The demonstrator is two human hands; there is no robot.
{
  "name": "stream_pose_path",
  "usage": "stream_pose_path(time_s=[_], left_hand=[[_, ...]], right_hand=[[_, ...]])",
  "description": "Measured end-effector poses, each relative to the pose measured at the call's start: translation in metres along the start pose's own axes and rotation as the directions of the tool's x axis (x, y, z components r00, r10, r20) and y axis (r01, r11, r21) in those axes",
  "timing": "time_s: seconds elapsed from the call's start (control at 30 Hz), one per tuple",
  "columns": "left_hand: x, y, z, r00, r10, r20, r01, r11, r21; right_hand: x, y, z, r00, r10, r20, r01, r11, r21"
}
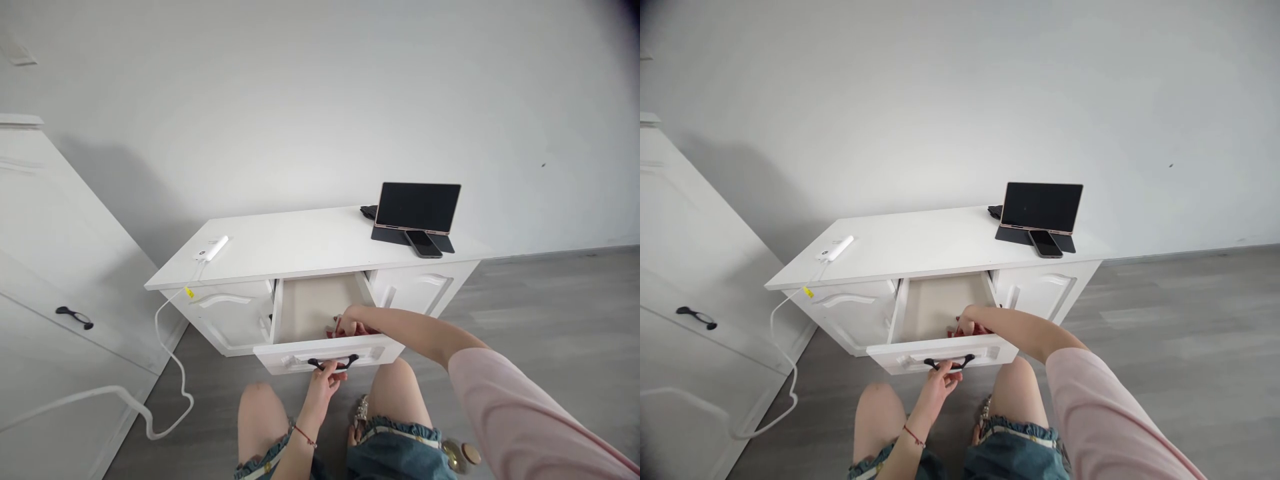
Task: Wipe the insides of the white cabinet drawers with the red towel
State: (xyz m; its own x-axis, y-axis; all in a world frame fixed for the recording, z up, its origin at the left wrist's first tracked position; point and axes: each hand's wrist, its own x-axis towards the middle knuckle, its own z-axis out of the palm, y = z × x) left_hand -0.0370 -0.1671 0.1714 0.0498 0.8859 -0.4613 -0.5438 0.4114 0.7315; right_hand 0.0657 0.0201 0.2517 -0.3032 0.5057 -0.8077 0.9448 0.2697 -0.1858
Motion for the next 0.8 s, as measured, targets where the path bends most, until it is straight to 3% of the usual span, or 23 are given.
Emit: stream_pose_path(time_s=[0.1, 0.2, 0.3, 0.4, 0.47, 0.5, 0.6, 0.7, 0.73, 0.8], left_hand=[[-0.001, 0.001, 0.0, 1.0, 0.006, 0.023, -0.007, 1.0, 0.017], [-0.001, 0.0, -0.001, 1.0, 0.004, 0.002, -0.004, 0.999, 0.045], [0.001, -0.003, -0.003, 1.0, -0.002, -0.017, 0.003, 0.998, 0.07], [0.003, -0.005, -0.004, 1.0, -0.007, -0.02, 0.008, 0.998, 0.064], [0.004, -0.006, -0.004, 0.999, -0.012, -0.03, 0.013, 0.998, 0.059], [0.004, -0.006, -0.004, 0.999, -0.007, -0.035, 0.009, 0.998, 0.055], [0.004, -0.006, -0.004, 0.999, -0.001, -0.035, 0.003, 0.999, 0.046], [0.004, -0.007, -0.004, 0.999, -0.009, -0.049, 0.011, 0.999, 0.035], [0.004, -0.007, -0.004, 0.998, -0.003, -0.056, 0.004, 1.0, 0.027], [0.002, -0.007, -0.003, 0.998, 0.014, -0.064, -0.013, 1.0, 0.007]], right_hand=[[-0.011, -0.001, 0.005, 0.979, -0.073, 0.188, 0.06, 0.996, 0.074], [-0.02, 0.003, 0.001, 0.959, -0.18, 0.22, 0.144, 0.975, 0.171], [-0.033, 0.01, -0.011, 0.943, -0.304, 0.134, 0.26, 0.926, 0.274], [-0.059, 0.02, -0.022, 0.879, -0.461, -0.123, 0.475, 0.826, 0.303], [-0.086, 0.03, -0.024, 0.726, -0.557, -0.404, 0.654, 0.741, 0.154], [-0.102, 0.035, -0.021, 0.64, -0.556, -0.529, 0.673, 0.739, 0.037], [-0.147, 0.053, 0.001, 0.428, -0.465, -0.775, 0.565, 0.807, -0.172], [-0.162, 0.071, 0.042, 0.227, -0.39, -0.892, 0.418, 0.866, -0.273], [-0.158, 0.076, 0.056, 0.185, -0.398, -0.898, 0.391, 0.869, -0.305], [-0.142, 0.086, 0.082, 0.164, -0.411, -0.897, 0.371, 0.868, -0.33]])
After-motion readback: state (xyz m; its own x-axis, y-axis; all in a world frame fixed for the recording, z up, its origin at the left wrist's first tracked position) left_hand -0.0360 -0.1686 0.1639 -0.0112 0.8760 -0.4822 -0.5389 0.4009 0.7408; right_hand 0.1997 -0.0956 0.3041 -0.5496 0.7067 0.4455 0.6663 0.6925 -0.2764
